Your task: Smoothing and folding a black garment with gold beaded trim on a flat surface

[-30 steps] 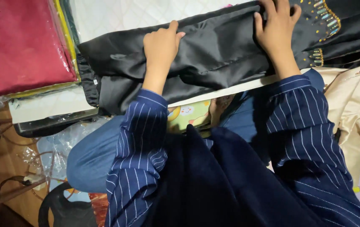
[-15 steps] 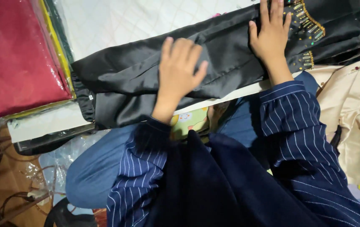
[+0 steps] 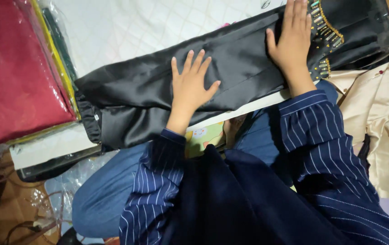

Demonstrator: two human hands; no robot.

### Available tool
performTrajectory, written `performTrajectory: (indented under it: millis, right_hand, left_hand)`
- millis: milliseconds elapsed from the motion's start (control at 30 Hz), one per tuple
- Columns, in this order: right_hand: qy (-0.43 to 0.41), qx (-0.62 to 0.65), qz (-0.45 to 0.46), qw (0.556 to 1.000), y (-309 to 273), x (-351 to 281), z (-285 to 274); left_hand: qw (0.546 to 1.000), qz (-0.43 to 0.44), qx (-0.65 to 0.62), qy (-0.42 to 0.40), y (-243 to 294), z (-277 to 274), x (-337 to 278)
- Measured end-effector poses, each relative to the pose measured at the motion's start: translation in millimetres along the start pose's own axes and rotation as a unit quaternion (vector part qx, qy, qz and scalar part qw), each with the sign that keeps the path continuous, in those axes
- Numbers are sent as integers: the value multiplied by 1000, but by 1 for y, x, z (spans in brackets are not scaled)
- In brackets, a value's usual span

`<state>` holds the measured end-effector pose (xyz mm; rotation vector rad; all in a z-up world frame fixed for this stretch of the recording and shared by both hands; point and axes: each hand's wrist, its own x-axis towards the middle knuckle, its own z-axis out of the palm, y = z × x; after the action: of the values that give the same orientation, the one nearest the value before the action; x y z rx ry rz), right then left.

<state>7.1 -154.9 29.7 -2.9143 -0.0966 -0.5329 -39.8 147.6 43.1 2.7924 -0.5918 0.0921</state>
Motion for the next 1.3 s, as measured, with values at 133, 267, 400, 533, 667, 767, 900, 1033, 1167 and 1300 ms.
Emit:
performTrajectory:
  millis: [133,267,400,533,667,767,900,1033,1167,1300]
  right_hand:
    - [42,13,-54,998,-33,-3,-28]
    - [-8,101,-101,990,-45,-13,-30]
    - [-56,22,-52,997,-13,-21,0]
    - [-25,-10,-18,999,-1,-21,4]
    - [-40,50,-8,998,-14,-17,-8]
    - [-25,129,-18,991,-29,-15,-29]
    - [-43,19,-61,997,3,-30,-14]
    - [23,-53,-81,995,29,-32,-32]
    - [61,-123,-89,987,43,-33,-34]
    - [87,-135,25,987,49,-39,-22]
  left_hand:
    - [995,40,18,89,44,6,18]
    - [996,71,-10,43,74,38,46]
    - [997,72,-18,34,68,68,56]
    - [996,74,-34,38,69,63,58]
    - [994,80,-33,69,90,55,66]
    - [990,98,-58,87,105,60,77]
    - [990,114,-37,73,90,86,79]
    - [992,112,-11,53,94,82,79]
    - [992,112,-4,65,93,81,78]
    - [993,110,-30,33,92,83,80]
